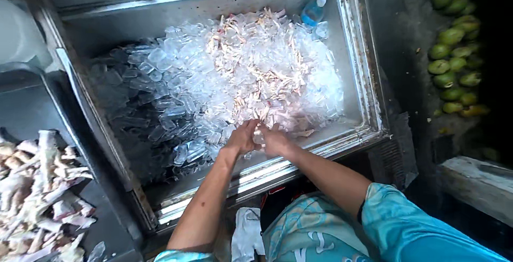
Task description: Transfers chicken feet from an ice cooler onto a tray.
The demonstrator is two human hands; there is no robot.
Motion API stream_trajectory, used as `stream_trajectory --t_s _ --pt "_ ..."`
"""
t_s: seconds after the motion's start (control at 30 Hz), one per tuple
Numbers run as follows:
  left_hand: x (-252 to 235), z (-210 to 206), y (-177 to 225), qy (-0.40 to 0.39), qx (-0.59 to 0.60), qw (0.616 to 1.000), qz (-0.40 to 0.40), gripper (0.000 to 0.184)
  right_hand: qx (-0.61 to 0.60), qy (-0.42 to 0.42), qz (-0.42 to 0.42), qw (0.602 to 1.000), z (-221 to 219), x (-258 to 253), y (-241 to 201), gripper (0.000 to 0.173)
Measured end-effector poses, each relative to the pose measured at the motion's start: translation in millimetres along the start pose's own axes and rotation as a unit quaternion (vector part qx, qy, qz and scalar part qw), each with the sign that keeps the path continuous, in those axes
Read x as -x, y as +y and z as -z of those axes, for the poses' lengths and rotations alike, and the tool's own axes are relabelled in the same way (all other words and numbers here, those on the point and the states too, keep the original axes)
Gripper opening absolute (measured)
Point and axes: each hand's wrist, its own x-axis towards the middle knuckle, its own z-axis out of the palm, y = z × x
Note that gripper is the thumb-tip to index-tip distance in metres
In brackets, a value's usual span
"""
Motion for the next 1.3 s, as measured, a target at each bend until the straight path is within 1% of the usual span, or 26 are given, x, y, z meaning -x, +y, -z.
stream_trajectory --t_s 0.07,0.13,0.2,0.27,0.3,0.37,0.4,0.5,0.57,0.6,0.63,0.7,0.77,0.8,0.83,0.9,0.93,1.0,1.07,1.1,1.17,1.2,1.3 --pt "6.0 -0.4 -3.7 0.003 0.013 1.0 0.007 0.113 0.01 -0.005 0.023 1.0 3.3 -0.5 2.6 0.101" --pt "9.6 -4.5 -1.8 0.015 0.036 0.999 0.01 0.116 -0.005 0.005 0.063 0.998 19.4 0.5 21.1 0.102" --pt "10.1 -8.7 3.2 0.017 0.043 0.999 0.019 0.122 -0.007 0.033 0.073 0.997 45.9 2.0 50.2 0.091" --pt "10.4 -14.1 8.2 0.01 0.034 0.999 0.029 0.127 0.037 0.045 0.037 0.998 70.7 6.4 81.6 0.074" --pt "10.1 -15.6 10.5 0.005 0.026 0.999 0.032 0.129 0.082 0.042 0.012 0.996 76.7 5.5 98.0 0.068" --pt "9.0 -17.1 14.4 -0.004 0.009 0.999 0.04 0.131 0.174 0.02 -0.024 0.984 74.2 3.4 124.4 0.07" --pt "7.9 -15.5 16.9 -0.01 -0.001 0.999 0.045 0.131 0.214 0.019 -0.026 0.976 70.1 2.3 132.8 0.071" --pt "6.2 -14.3 28.7 -0.031 -0.037 0.997 0.064 0.13 0.283 0.011 -0.029 0.959 66.2 -4.3 131.8 0.078" --pt "7.0 -18.4 34.4 -0.021 -0.064 0.995 0.07 0.131 0.296 -0.005 -0.033 0.955 66.8 -11.2 123.2 0.087" --pt "7.9 -19.6 35.8 -0.008 -0.073 0.995 0.071 0.131 0.285 -0.024 -0.037 0.958 68.3 -13.0 117.0 0.091" --pt "9.0 -20.7 35.8 0.01 -0.078 0.994 0.072 0.13 0.272 -0.044 -0.038 0.96 68.2 -15.2 114.4 0.091" --pt "11.9 -25.2 33.2 0.052 -0.059 0.993 0.086 0.125 0.26 -0.07 -0.025 0.963 63.2 -17.4 115.2 0.084" --pt "12.6 -25.9 29.5 0.094 -0.011 0.989 0.114 0.115 0.24 -0.09 0.0 0.967 64.0 -14.6 114.7 0.076" --pt "12.3 -25.4 27.9 0.107 0.01 0.986 0.127 0.112 0.213 -0.088 0.013 0.973 66.1 -10.2 114.3 0.07" --pt "10.3 -23.1 26.4 0.108 0.028 0.984 0.138 0.114 0.175 -0.073 0.023 0.982 69.6 -5.6 113.7 0.063" --pt "5.7 -15.0 25.7 0.092 0.037 0.985 0.144 0.118 0.105 -0.019 0.027 0.994 78.8 1.1 111.2 0.057" --pt "4.6 -9.9 26.7 0.081 0.038 0.986 0.142 0.118 0.066 0.014 0.027 0.997 81.2 0.3 113.1 0.059" --pt "0.6 -1.2 26.2 0.067 0.03 0.987 0.14 0.118 -0.042 0.05 0.02 0.998 78.3 -11.6 120.7 0.073" --pt "-5.8 7.4 25.6 0.046 0.019 0.989 0.143 0.122 -0.135 0.048 -0.001 0.99 70.6 -27.1 117.9 0.088" --pt "-8.5 9.7 26.7 0.031 0.012 0.989 0.145 0.124 -0.162 0.038 -0.012 0.986 65.3 -32.5 111.3 0.091" --pt "-12.4 13.6 30.9 0.01 -0.013 0.99 0.142 0.124 -0.191 0.024 -0.023 0.981 55.6 -37.2 88.6 0.089" --pt "-12.6 13.6 33.0 0.004 -0.031 0.99 0.137 0.124 -0.182 0.025 -0.021 0.983 49.5 -39.8 78.6 0.089" --pt "-8.2 1.5 38.3 0.006 -0.084 0.989 0.121 0.13 -0.175 0.016 -0.023 0.984 33.7 -45.0 64.0 0.096"
